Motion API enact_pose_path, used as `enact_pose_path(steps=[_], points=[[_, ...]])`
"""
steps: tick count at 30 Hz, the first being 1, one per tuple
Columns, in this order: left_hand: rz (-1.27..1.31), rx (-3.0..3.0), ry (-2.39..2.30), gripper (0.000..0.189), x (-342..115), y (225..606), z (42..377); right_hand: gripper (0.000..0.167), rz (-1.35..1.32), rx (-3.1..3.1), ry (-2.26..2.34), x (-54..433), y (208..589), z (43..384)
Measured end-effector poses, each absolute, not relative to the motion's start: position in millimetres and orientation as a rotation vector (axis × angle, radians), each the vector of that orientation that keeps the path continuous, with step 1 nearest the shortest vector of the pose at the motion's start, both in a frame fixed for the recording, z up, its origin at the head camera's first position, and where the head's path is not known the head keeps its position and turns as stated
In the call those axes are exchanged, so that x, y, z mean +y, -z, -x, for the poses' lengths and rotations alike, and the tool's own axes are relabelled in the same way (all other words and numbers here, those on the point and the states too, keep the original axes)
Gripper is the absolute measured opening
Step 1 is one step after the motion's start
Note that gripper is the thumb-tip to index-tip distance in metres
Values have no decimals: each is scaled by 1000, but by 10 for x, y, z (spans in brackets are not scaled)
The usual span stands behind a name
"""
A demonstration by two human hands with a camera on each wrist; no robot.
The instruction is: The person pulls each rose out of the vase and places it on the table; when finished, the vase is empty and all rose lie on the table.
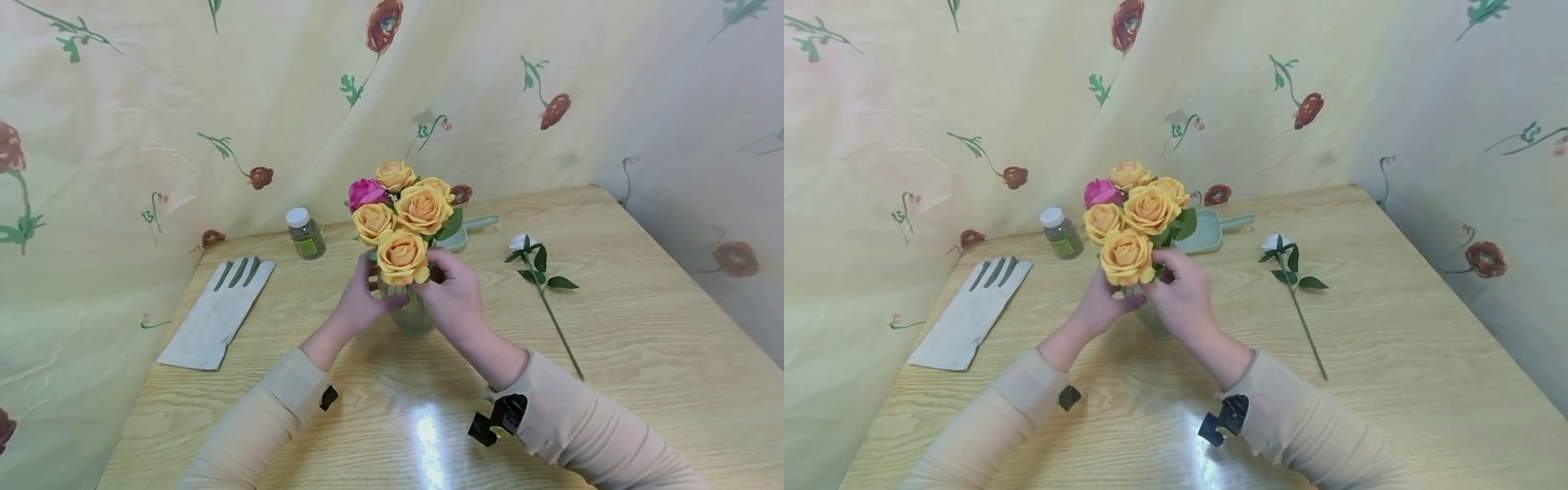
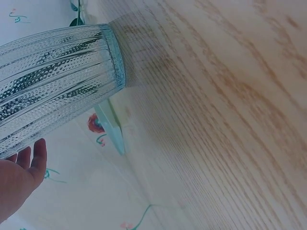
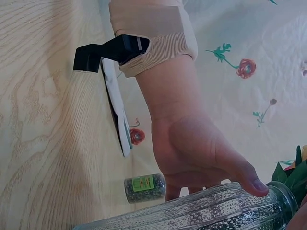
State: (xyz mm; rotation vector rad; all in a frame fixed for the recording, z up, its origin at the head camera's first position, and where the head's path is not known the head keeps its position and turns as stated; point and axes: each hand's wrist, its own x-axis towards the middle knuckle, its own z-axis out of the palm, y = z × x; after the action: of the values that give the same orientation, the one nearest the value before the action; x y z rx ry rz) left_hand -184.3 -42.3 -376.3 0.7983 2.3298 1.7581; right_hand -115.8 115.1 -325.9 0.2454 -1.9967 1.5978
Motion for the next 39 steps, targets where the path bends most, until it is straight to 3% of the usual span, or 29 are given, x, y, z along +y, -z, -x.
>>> enact_pose_path(steps=[16,28,39], points=[[-800,2313,-1735,80,-415,3758,1847,20,-393,-1716,-1767,1152,3232,1185],[-810,2323,-1720,82,-405,3444,1649,19,-448,-1610,-1869,1194,3077,1209],[-808,2338,-1727,93,-411,3739,1846,16,-522,-1683,-1713,1249,3067,1210]])
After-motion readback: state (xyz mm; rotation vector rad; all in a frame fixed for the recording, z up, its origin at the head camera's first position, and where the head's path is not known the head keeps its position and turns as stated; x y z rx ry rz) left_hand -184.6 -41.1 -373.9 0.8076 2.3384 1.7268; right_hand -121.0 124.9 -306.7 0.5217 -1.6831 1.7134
